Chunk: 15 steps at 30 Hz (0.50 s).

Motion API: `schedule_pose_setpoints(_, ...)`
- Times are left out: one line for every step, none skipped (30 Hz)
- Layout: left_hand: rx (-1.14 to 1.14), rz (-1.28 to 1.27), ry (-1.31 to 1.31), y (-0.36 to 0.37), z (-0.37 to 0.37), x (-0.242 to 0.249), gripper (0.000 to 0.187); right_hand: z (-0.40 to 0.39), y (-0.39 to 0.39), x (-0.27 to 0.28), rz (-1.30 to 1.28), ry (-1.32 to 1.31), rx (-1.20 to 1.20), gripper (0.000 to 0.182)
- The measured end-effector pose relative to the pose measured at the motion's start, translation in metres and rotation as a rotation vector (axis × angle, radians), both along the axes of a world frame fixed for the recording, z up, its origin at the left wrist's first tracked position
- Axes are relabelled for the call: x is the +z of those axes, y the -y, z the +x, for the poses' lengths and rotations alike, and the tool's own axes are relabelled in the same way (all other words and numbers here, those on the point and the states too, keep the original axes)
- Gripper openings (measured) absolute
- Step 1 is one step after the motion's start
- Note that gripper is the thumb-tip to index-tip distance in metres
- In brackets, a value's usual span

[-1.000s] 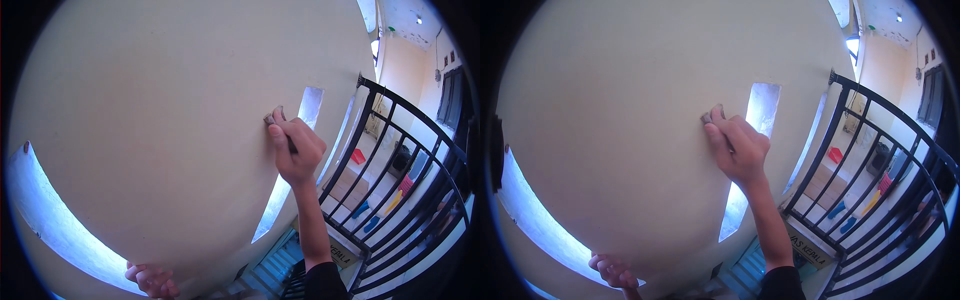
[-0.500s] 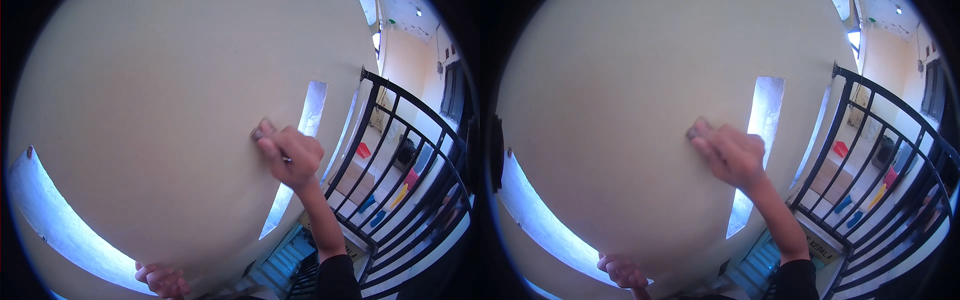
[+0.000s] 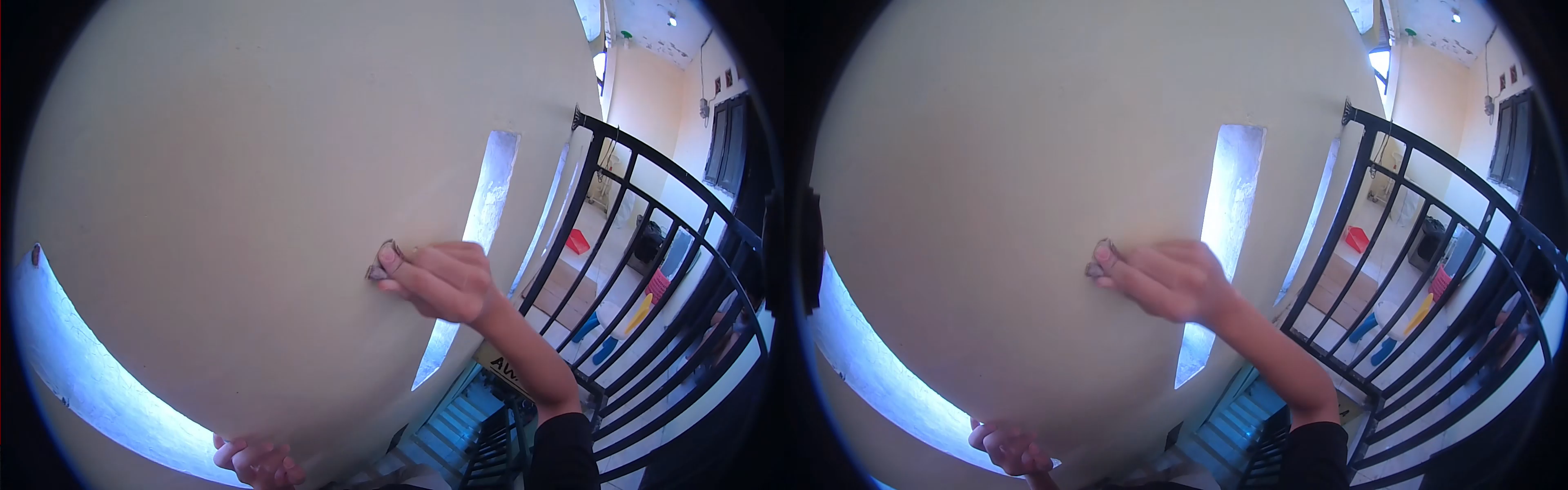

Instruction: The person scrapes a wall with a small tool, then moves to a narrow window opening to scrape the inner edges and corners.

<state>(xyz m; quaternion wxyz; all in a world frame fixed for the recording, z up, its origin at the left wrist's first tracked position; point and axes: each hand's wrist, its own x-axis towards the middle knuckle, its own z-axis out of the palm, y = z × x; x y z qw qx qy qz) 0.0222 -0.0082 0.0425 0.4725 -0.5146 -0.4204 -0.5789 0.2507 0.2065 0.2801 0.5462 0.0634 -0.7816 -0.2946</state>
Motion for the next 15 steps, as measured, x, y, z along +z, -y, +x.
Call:
schedule_pose_setpoints(-0.001,-0.010,-0.014,0.002,-0.002,0.001,0.020,0.013,-0.013,0.008,-0.017,0.022,-0.055,0.012)
schedule_pose_setpoints(0.007,-0.014,-0.032,0.003,-0.006,0.002,0.021,0.021,-0.028,0.013,-0.082,-0.146,-0.101,0.011)
schedule_pose_setpoints(0.017,-0.015,-0.039,0.001,-0.008,0.003,0.022,0.031,-0.045,0.017,-0.235,-0.300,-0.086,0.009)
schedule_pose_setpoints(0.031,-0.015,-0.038,0.002,-0.005,0.001,0.023,0.039,-0.054,0.021,-0.319,-0.429,-0.095,0.009)
schedule_pose_setpoints(0.078,-0.043,-0.020,0.005,-0.003,-0.001,0.024,0.042,-0.059,0.021,-0.456,-0.493,-0.058,0.014)
schedule_pose_setpoints(0.128,-0.062,-0.008,0.006,-0.002,-0.001,0.025,0.046,-0.062,0.014,-0.536,-0.481,-0.075,0.017)
schedule_pose_setpoints(0.180,-0.074,0.001,0.005,-0.002,0.002,0.026,0.049,-0.061,0.009,-0.609,-0.471,-0.086,0.021)
schedule_pose_setpoints(0.173,-0.075,-0.005,0.005,-0.002,0.003,0.026,0.048,-0.056,0.008,-0.613,-0.454,-0.080,0.028)
schedule_pose_setpoints(0.166,-0.076,-0.011,0.005,-0.002,0.004,0.027,0.046,-0.051,0.006,-0.616,-0.436,-0.073,0.035)
schedule_pose_setpoints(0.158,-0.076,-0.016,0.005,-0.002,0.005,0.027,0.045,-0.047,0.005,-0.619,-0.419,-0.068,0.043)
schedule_pose_setpoints(0.166,-0.078,0.000,0.005,-0.001,0.004,0.027,0.046,-0.045,0.005,-0.713,-0.397,0.042,0.050)
schedule_pose_setpoints(0.173,-0.083,0.016,0.006,0.000,0.004,0.026,0.048,-0.043,0.005,-0.807,-0.374,0.151,0.059)
schedule_pose_setpoints(0.180,-0.089,0.030,0.006,0.001,0.005,0.026,0.050,-0.040,0.005,-0.901,-0.350,0.262,0.067)
schedule_pose_setpoints(0.176,-0.085,0.014,0.005,0.001,0.006,0.026,0.056,-0.032,0.008,-1.178,-0.202,0.392,0.085)
schedule_pose_setpoints(0.174,-0.083,0.000,0.004,0.001,0.007,0.026,0.057,-0.026,0.012,-1.270,-0.209,0.513,0.088)
